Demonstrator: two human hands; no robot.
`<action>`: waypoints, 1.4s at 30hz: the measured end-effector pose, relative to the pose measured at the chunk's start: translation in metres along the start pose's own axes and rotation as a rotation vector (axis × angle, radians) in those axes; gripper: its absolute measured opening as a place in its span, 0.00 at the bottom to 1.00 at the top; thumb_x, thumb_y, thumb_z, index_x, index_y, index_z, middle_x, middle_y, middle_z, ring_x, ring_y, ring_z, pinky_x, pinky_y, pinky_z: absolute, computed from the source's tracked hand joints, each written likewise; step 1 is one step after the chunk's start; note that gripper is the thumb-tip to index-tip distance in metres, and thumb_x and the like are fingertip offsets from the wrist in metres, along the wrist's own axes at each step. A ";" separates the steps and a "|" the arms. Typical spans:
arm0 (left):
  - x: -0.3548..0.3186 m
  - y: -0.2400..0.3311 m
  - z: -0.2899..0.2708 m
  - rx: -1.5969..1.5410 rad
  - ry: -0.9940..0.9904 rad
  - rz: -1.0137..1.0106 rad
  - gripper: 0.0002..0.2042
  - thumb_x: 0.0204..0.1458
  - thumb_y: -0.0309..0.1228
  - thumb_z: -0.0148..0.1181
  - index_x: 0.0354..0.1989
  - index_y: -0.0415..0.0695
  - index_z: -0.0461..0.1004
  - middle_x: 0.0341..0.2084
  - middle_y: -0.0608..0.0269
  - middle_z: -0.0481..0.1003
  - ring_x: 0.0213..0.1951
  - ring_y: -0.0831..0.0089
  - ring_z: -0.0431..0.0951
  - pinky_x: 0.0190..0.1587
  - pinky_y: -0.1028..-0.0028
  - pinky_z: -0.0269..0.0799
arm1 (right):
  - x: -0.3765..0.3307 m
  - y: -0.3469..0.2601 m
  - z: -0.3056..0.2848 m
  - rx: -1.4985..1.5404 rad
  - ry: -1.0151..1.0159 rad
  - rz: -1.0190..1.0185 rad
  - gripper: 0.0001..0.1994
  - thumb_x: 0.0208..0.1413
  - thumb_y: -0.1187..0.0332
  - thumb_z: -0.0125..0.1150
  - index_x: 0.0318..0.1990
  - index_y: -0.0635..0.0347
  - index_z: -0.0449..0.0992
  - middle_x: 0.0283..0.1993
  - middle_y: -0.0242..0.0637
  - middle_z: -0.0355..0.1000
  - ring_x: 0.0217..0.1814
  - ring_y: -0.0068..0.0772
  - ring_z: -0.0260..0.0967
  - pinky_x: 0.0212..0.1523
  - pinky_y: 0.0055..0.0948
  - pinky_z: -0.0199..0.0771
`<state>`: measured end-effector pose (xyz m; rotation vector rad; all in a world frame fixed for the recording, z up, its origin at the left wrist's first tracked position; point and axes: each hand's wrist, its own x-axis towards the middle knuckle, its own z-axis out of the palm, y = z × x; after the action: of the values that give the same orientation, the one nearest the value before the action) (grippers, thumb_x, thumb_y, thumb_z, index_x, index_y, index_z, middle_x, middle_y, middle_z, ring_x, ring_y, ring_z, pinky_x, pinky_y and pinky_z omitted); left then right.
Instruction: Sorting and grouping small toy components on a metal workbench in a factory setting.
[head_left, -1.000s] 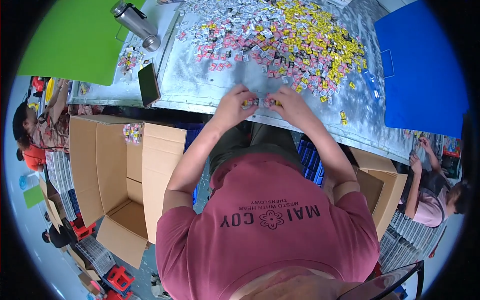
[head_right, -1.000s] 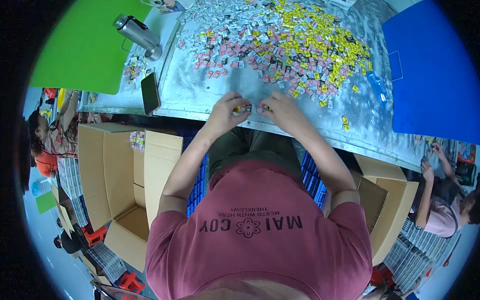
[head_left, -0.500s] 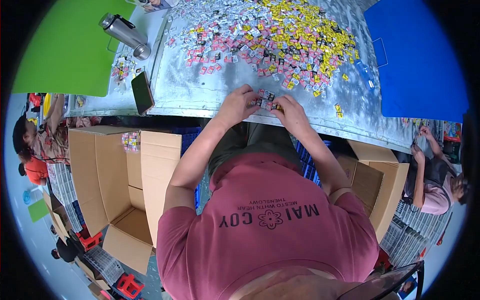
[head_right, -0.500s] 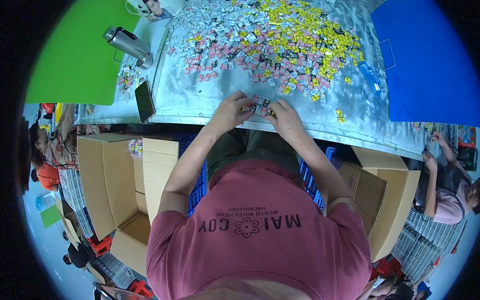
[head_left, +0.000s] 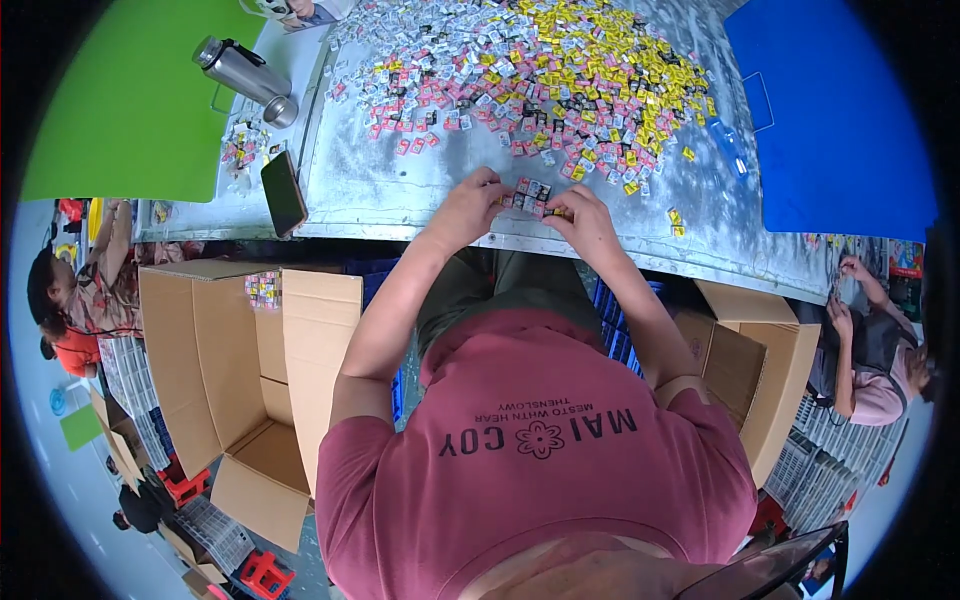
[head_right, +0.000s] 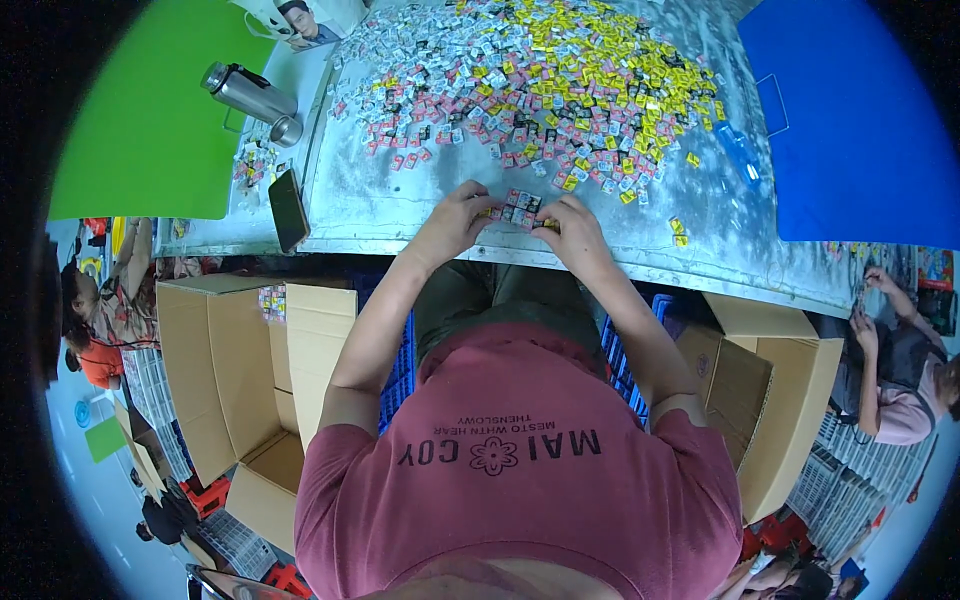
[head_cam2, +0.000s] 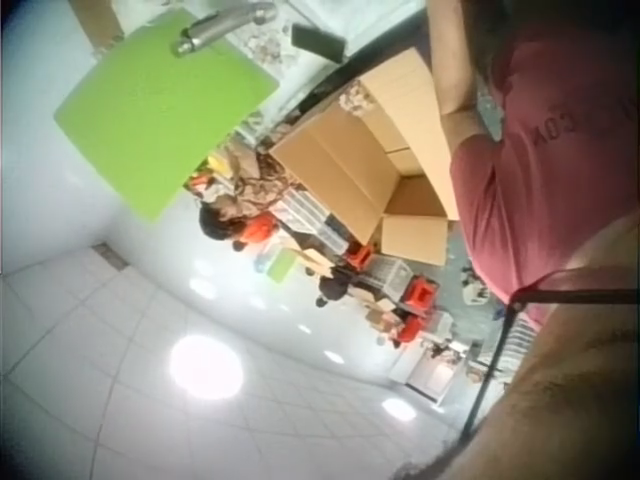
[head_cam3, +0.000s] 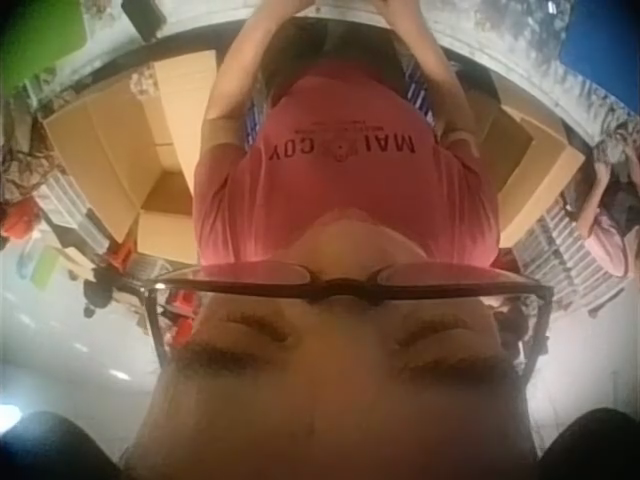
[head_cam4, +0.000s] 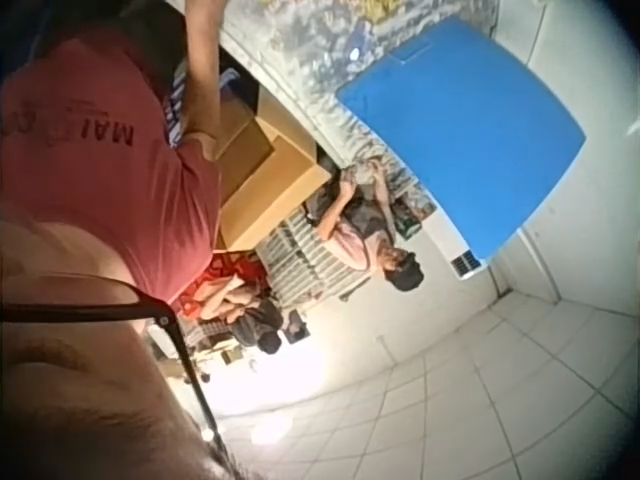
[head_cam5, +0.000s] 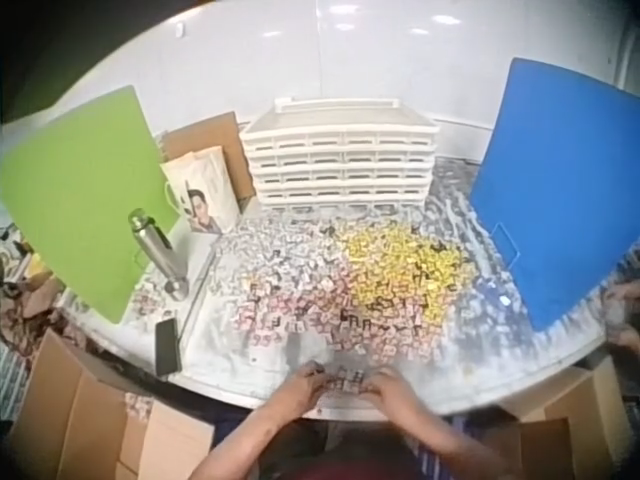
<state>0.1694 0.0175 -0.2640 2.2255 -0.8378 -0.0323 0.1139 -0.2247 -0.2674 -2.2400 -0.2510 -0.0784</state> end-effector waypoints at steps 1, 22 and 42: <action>0.001 0.000 -0.001 0.000 -0.002 0.000 0.13 0.49 0.24 0.70 0.44 0.42 0.80 0.42 0.53 0.75 0.42 0.52 0.79 0.44 0.60 0.77 | 0.000 -0.001 -0.001 0.001 0.001 0.001 0.11 0.48 0.75 0.74 0.39 0.64 0.79 0.37 0.39 0.70 0.32 0.35 0.75 0.35 0.32 0.76; 0.008 0.005 0.006 -0.098 0.097 -0.135 0.08 0.46 0.21 0.70 0.34 0.37 0.79 0.32 0.53 0.76 0.33 0.56 0.81 0.36 0.64 0.77 | 0.005 0.003 0.003 0.065 -0.001 0.068 0.08 0.47 0.75 0.74 0.34 0.65 0.81 0.33 0.37 0.71 0.29 0.30 0.75 0.32 0.29 0.75; -0.021 0.021 0.021 0.329 0.077 0.260 0.21 0.49 0.27 0.65 0.54 0.49 0.79 0.49 0.61 0.75 0.49 0.60 0.74 0.51 0.61 0.71 | -0.017 0.007 -0.008 -0.141 0.095 -0.339 0.10 0.49 0.73 0.72 0.40 0.61 0.82 0.44 0.38 0.75 0.42 0.41 0.73 0.43 0.36 0.75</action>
<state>0.1356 0.0058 -0.2702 2.3796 -1.1492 0.3354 0.0987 -0.2375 -0.2705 -2.3042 -0.5870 -0.3938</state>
